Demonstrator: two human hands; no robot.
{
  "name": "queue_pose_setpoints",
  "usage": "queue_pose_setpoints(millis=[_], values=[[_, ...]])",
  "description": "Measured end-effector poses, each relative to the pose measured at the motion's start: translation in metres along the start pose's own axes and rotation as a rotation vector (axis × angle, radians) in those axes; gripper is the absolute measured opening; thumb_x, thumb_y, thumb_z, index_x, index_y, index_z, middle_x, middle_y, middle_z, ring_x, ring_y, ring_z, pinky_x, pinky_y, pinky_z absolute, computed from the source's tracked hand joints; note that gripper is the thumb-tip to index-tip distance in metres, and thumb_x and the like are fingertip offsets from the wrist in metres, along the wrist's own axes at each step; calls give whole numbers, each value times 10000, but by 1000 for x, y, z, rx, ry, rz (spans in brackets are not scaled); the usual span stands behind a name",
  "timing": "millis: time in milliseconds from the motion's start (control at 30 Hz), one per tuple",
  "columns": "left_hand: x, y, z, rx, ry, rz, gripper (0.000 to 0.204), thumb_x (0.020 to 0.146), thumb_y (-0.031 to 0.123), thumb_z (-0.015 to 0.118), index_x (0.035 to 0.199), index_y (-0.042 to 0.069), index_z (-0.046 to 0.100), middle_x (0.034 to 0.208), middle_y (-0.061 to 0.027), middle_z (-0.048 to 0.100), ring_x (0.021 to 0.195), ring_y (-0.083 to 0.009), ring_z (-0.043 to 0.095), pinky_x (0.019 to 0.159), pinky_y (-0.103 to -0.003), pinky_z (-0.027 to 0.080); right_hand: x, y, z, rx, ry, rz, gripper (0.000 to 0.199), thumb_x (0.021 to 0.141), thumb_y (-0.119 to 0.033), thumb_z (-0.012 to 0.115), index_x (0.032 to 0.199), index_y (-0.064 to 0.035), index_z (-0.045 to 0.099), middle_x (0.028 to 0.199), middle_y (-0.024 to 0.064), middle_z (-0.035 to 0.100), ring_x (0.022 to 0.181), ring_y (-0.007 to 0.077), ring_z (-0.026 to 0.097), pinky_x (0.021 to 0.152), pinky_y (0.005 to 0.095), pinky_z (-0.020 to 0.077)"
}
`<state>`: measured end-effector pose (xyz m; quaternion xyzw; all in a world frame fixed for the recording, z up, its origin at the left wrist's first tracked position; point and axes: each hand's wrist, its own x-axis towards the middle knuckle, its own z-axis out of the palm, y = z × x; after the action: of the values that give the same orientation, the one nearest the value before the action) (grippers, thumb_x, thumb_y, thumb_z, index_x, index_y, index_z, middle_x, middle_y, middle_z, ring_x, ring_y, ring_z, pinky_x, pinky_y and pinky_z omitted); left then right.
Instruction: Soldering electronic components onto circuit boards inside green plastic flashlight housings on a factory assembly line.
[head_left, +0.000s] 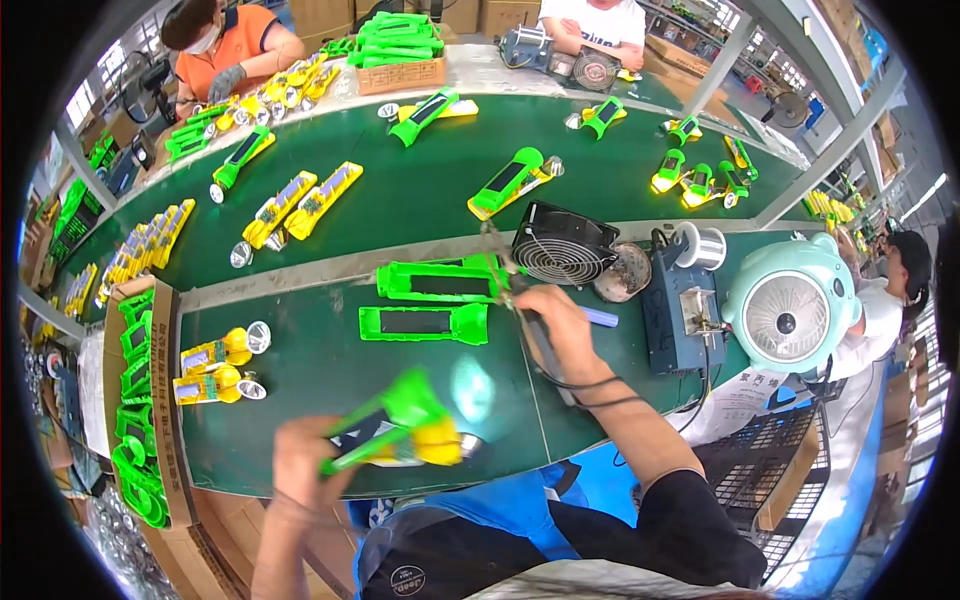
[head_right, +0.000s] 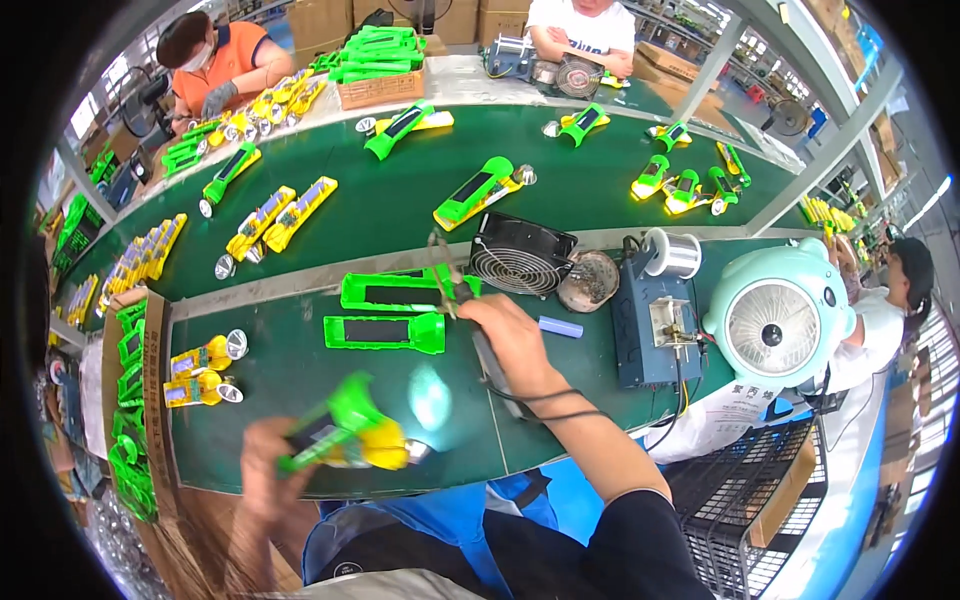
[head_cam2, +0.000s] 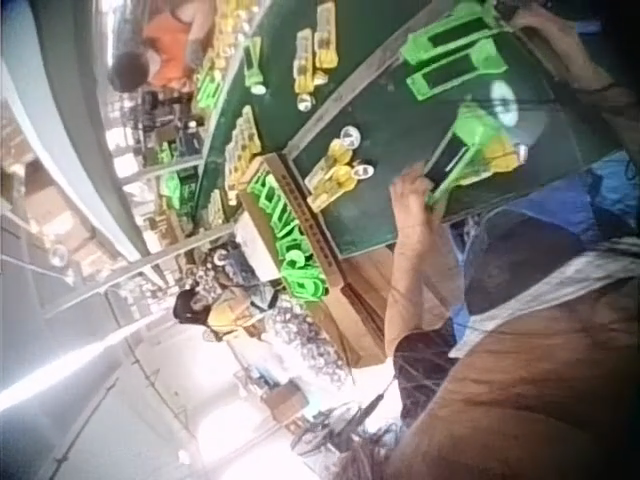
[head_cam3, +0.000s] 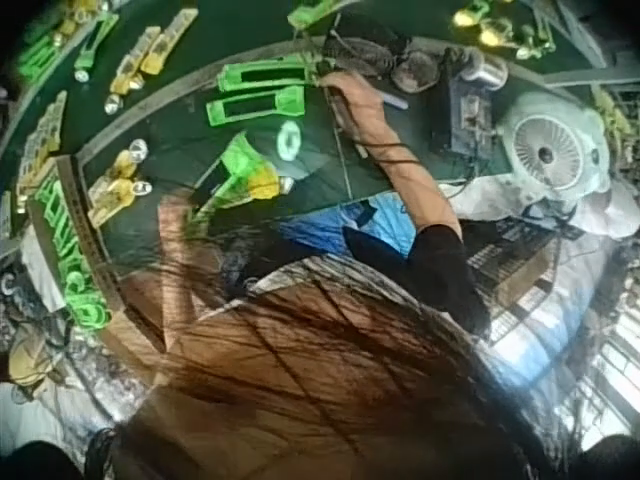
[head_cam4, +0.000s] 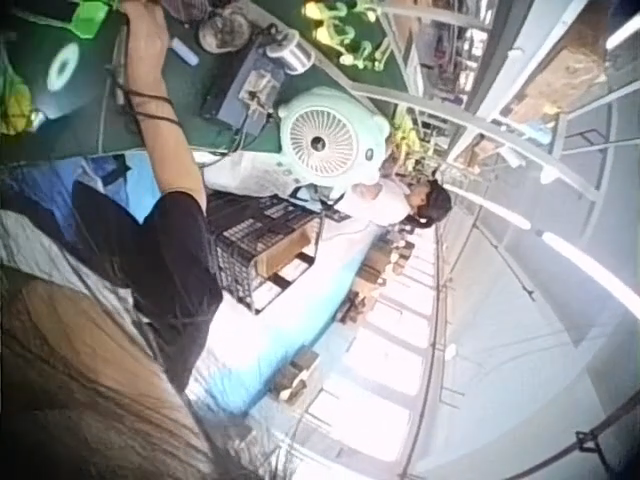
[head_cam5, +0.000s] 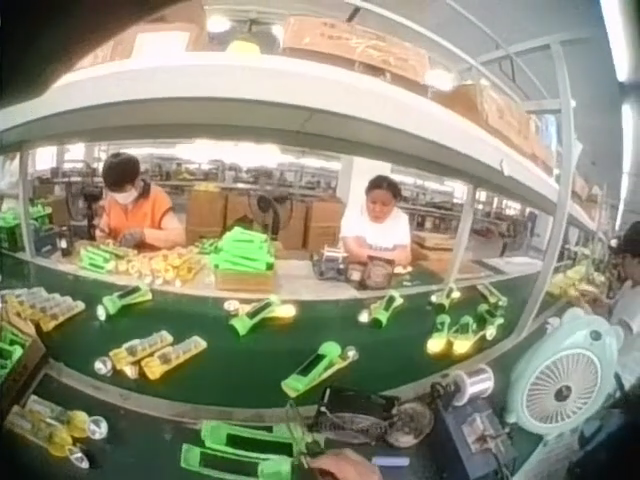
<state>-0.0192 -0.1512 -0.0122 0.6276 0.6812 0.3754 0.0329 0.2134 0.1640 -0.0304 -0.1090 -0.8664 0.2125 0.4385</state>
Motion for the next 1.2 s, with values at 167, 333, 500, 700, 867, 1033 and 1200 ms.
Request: queue_pose_setpoints(millis=[167, 333, 500, 700, 867, 1033, 1200], values=[[80, -35, -41, 109, 242, -185, 425, 761, -30, 741, 1102, 17, 493, 1014, -133, 536, 954, -274, 547, 875, -342, 448, -53, -28, -45, -7, 84, 43, 282, 685, 117, 695, 899, -51, 620, 858, 121, 675, 766, 291, 666, 678, 339, 536], [220, -77, 30, 116, 23, -95, 485, 755, 116, 772, 1088, 82, 421, 1010, -153, 616, 979, -392, 609, 810, -442, 499, -81, -38, -48, 54, -208, 42, 272, 707, -6, 704, 955, -87, 629, 919, 98, 685, 833, 301, 663, 716, 374, 534], [276, -103, 99, 257, 78, -6, 424, 779, 248, 782, 1061, 71, 520, 990, -155, 639, 933, -353, 630, 814, -442, 500, -57, -38, -37, -6, -295, 44, 257, 712, -71, 709, 959, -102, 644, 972, 94, 670, 947, 278, 646, 751, 375, 522], [313, -153, 70, 751, 256, -76, 464, 828, 297, 714, 1206, 66, 574, 1192, -119, 613, 1148, -305, 537, 938, -479, 417, -44, -42, -37, 145, -234, -89, 296, 744, -116, 748, 1010, -104, 619, 1006, 110, 671, 943, 292, 660, 771, 380, 547], [313, -160, 69, 864, -162, -199, 468, 800, 282, 733, 1165, 82, 521, 1057, -125, 655, 1072, -326, 596, 908, -493, 422, -30, -35, -6, 170, -302, -69, 316, 761, -58, 731, 1046, -91, 598, 1024, 104, 646, 929, 311, 659, 838, 404, 556], [270, -123, 28, 739, -50, -1, 491, 807, 198, 689, 1246, 152, 474, 934, -176, 649, 856, -372, 654, 751, -524, 486, -11, -34, 12, 200, -313, -72, 258, 790, -52, 687, 1029, -89, 597, 904, 94, 595, 845, 293, 626, 750, 387, 551], [143, -28, -43, 266, -390, -246, 375, 864, 142, 648, 1222, 206, 557, 925, -185, 585, 860, -349, 626, 788, -473, 503, -2, -35, 25, 136, -239, -189, 279, 779, -64, 693, 1035, -97, 586, 909, 78, 606, 835, 278, 626, 726, 394, 542]])
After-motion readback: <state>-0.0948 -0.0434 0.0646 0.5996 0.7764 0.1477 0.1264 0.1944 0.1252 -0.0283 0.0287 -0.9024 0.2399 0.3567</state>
